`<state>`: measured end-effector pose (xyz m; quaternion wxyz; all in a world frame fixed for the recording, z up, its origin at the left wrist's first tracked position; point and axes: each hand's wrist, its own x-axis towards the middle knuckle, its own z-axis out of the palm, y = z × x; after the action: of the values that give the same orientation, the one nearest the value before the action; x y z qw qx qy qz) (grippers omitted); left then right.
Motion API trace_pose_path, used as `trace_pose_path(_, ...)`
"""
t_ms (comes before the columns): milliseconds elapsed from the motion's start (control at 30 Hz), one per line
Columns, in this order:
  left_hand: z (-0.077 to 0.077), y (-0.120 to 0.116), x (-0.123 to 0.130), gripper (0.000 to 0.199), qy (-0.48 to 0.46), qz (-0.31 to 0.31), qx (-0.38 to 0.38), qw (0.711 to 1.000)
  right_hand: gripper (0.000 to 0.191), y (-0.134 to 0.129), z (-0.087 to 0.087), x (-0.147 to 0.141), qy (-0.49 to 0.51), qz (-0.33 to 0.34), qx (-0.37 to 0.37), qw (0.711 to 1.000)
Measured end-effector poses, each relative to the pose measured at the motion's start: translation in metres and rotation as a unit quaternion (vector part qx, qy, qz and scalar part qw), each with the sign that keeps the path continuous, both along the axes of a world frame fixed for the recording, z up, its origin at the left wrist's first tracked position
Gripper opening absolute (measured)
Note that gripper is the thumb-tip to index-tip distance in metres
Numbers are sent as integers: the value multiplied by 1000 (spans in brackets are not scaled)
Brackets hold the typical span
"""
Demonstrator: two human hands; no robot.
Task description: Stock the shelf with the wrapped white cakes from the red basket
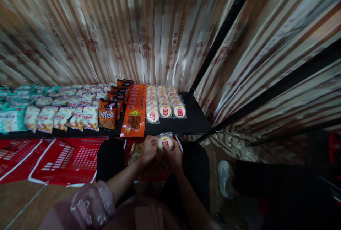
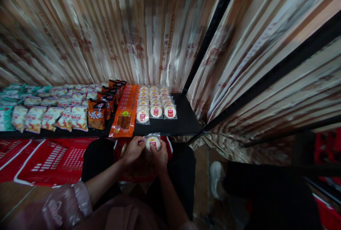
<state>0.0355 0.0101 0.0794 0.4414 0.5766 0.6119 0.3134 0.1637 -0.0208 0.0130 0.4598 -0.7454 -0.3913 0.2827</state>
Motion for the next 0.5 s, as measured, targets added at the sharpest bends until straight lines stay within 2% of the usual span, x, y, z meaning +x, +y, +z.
trace_pose_path(167,3,11,6,24,67,3,46,997,60,11,8,3,13,2,17,1000)
trace_pose_path(333,9,21,14,27,87,-7,43,995,60,22,21,5,42,8,29,999)
trace_pose_path(500,19,29,23,29,101,5,48,994,60,27,35,5,7,17,44,999)
